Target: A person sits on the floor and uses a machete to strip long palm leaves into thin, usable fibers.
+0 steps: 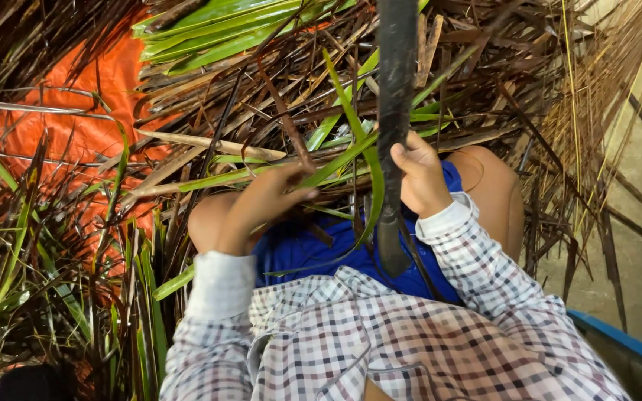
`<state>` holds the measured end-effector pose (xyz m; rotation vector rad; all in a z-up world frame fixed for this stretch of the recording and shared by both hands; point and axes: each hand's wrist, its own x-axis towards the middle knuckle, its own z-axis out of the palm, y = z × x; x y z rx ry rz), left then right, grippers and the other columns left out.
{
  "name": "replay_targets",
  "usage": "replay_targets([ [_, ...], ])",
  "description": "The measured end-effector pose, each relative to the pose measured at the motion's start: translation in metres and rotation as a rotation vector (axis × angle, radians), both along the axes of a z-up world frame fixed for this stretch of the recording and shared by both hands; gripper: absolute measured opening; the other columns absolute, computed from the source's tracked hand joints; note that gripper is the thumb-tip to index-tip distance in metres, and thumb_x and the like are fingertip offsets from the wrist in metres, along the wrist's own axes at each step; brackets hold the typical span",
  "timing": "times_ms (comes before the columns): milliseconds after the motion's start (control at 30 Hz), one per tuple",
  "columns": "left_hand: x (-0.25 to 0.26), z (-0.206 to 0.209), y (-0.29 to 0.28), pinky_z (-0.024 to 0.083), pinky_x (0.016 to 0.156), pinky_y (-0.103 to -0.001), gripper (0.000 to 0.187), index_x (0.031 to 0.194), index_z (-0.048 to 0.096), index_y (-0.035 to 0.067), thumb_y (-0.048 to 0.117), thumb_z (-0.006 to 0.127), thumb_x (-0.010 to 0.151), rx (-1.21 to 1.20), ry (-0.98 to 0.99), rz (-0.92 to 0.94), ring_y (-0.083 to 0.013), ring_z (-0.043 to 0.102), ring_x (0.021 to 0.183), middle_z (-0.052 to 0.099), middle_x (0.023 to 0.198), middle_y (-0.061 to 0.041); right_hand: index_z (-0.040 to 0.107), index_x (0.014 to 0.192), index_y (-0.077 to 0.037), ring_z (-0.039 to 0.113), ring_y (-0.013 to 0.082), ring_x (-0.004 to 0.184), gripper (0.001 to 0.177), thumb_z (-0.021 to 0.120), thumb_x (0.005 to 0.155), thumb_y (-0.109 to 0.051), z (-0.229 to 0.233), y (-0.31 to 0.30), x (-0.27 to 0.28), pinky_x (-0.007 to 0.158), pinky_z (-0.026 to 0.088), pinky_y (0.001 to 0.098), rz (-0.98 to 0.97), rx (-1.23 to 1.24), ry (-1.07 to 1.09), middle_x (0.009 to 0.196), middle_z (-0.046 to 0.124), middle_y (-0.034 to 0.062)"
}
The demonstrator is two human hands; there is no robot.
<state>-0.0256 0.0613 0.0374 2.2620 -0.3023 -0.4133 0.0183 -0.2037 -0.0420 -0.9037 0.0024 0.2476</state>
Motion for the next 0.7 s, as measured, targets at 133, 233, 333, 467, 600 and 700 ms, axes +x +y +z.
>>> replay_targets([
  [133, -0.037, 0.001, 0.068, 0.053, 0.093, -0.056, 0.042, 0.121, 0.074, 0.016, 0.042, 0.071, 0.089, 0.384, 0.285, -0.057, -0.0449, 0.068, 0.109, 0.077, 0.107, -0.02, 0.066, 0.123, -0.01, 0.075, 0.0215, 0.098, 0.023, 0.065, 0.102, -0.016, -0.01, -0.013, 0.012, 0.086, 0.066, 0.0377, -0.045, 0.044, 0.022, 0.129, 0.072, 0.0114],
  [233, -0.075, 0.007, 0.112, 0.047, 0.106, -0.054, 0.041, 0.118, 0.078, 0.007, 0.031, 0.077, 0.084, 0.341, 0.575, 0.12, -0.0483, 0.065, 0.12, 0.078, 0.114, -0.023, 0.064, 0.121, -0.014, 0.077, 0.0262, 0.092, 0.018, 0.063, 0.103, -0.018, -0.022, -0.028, 0.023, 0.078, 0.067, 0.0379, -0.047, 0.031, 0.061, 0.128, 0.073, 0.0094],
  [333, -0.107, -0.002, 0.158, 0.045, 0.109, -0.054, 0.028, 0.104, 0.085, 0.005, 0.025, 0.076, 0.087, 0.392, 0.71, 0.223, -0.0479, 0.067, 0.118, 0.082, 0.102, -0.024, 0.062, 0.124, -0.015, 0.076, 0.0284, 0.092, 0.022, 0.064, 0.103, -0.019, -0.023, -0.036, 0.027, 0.075, 0.068, 0.0388, -0.049, 0.016, 0.057, 0.135, 0.071, 0.0077],
  [467, -0.136, -0.026, 0.206, 0.051, 0.092, -0.05, 0.029, 0.104, 0.085, 0.004, 0.028, 0.071, 0.093, 0.396, 0.594, 0.426, -0.04, 0.074, 0.085, 0.079, 0.077, -0.022, 0.06, 0.129, -0.016, 0.077, 0.035, 0.096, 0.024, 0.061, 0.105, -0.017, -0.025, -0.04, 0.03, 0.074, 0.069, 0.0438, -0.027, -0.004, 0.085, 0.135, 0.068, 0.0139],
  [600, -0.131, -0.068, 0.208, 0.053, 0.072, -0.042, 0.032, 0.123, 0.077, 0.013, 0.037, 0.066, 0.105, 0.187, 0.017, 0.683, -0.0318, 0.072, 0.071, 0.071, 0.076, -0.012, 0.061, 0.129, -0.013, 0.077, 0.036, 0.098, 0.026, 0.063, 0.103, -0.017, 0.002, -0.02, 0.016, 0.072, 0.07, 0.0437, -0.009, 0.015, 0.067, 0.141, 0.065, 0.0166],
  [700, -0.088, -0.071, 0.144, 0.051, 0.069, -0.031, 0.023, 0.123, 0.077, 0.02, 0.023, 0.059, 0.11, 0.051, -0.165, 0.752, -0.0145, 0.06, 0.064, 0.067, 0.073, -0.001, 0.061, 0.132, -0.011, 0.076, 0.0394, 0.096, 0.029, 0.063, 0.103, -0.014, -0.018, -0.006, 0.004, 0.071, 0.07, 0.0499, -0.004, -0.029, 0.072, 0.136, 0.067, 0.0182],
])
